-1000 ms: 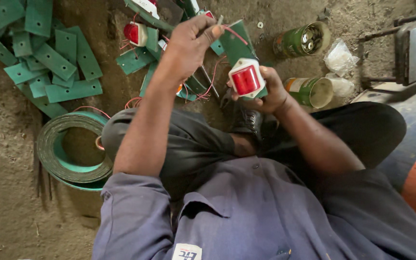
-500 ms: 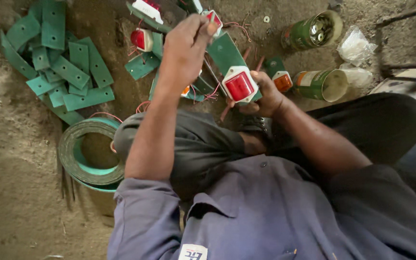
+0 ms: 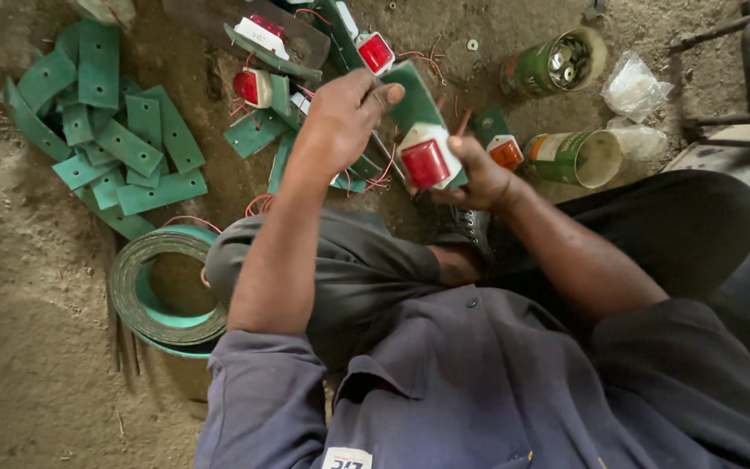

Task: The person assembles small electrical components by attaching red and orange light housings to green metal plates using screws and washers. They use pliers to manipulate wires and fasten parts, working on the floor among scattered components and tools.

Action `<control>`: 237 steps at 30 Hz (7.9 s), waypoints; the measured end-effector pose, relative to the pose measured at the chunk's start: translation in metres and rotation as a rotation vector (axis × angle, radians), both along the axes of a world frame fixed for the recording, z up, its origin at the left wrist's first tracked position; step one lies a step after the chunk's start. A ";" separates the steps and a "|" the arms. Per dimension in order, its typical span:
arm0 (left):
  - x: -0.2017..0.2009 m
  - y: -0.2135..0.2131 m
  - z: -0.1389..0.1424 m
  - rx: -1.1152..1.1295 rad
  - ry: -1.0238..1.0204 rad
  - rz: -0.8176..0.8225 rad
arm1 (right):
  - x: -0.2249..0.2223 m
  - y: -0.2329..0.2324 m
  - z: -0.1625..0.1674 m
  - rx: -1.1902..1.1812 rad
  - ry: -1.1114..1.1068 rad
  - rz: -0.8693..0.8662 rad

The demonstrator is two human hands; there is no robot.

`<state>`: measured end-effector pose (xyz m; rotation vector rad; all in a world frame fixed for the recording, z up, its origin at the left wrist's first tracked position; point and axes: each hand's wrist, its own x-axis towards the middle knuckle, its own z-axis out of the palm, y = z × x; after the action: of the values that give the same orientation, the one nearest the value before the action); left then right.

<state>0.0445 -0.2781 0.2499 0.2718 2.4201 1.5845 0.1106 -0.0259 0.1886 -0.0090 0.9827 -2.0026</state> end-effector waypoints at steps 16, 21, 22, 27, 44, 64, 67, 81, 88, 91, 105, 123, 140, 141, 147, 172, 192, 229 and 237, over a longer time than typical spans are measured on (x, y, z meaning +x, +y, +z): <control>0.003 0.029 -0.040 1.118 -0.323 0.061 | -0.008 0.003 0.016 0.124 0.200 -0.065; 0.004 0.008 -0.025 1.112 -0.245 -0.233 | -0.017 0.002 0.025 0.227 0.010 -0.281; 0.005 0.005 -0.021 1.092 -0.274 -0.262 | -0.021 0.003 0.026 0.296 -0.117 -0.363; 0.005 0.000 -0.012 0.949 -0.339 -0.359 | -0.036 0.023 0.028 -0.009 -0.035 -0.568; 0.004 0.008 -0.015 0.846 -0.349 -0.338 | -0.021 -0.004 0.079 0.600 0.633 -0.549; 0.001 0.021 -0.023 0.870 -0.163 -0.310 | -0.012 -0.008 0.099 1.127 1.573 -0.443; 0.002 0.022 -0.023 0.865 -0.241 -0.270 | -0.011 -0.007 0.099 1.021 1.496 -0.458; 0.005 0.032 -0.001 0.521 0.020 -0.224 | -0.016 -0.002 0.097 0.871 1.330 -0.472; 0.004 0.032 -0.009 0.630 -0.140 -0.263 | -0.022 0.000 0.080 0.556 0.717 -0.441; 0.007 0.039 -0.012 0.547 -0.094 -0.226 | -0.023 0.005 0.076 0.641 0.858 -0.428; 0.007 0.056 -0.030 0.323 0.045 0.158 | -0.029 0.010 0.045 0.643 0.547 -0.624; 0.035 0.101 -0.018 0.450 0.495 0.145 | -0.003 -0.015 -0.041 0.563 0.951 -0.119; 0.016 0.091 -0.010 0.472 0.060 0.046 | -0.062 0.039 0.064 0.515 0.497 -0.473; 0.017 0.096 -0.012 0.396 0.024 0.077 | -0.064 0.037 0.065 0.512 0.639 -0.515; 0.005 0.096 -0.021 0.514 0.199 0.004 | -0.067 0.038 0.055 0.579 0.179 -0.636; -0.004 0.091 -0.035 0.311 0.225 -0.039 | -0.061 0.028 0.058 0.503 0.192 -0.485; -0.006 0.091 -0.030 0.594 -0.212 0.091 | -0.067 0.044 0.078 0.542 0.382 -0.252; -0.008 0.055 -0.037 1.089 -0.309 -0.101 | -0.076 0.024 0.083 0.471 -0.030 -0.609; -0.004 0.066 -0.037 0.997 -0.347 -0.097 | -0.062 0.021 0.086 0.664 0.489 -0.410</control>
<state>0.0403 -0.2121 0.2131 0.2337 1.1960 2.4083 0.0488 -0.0052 0.2747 0.0737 2.0693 -1.9674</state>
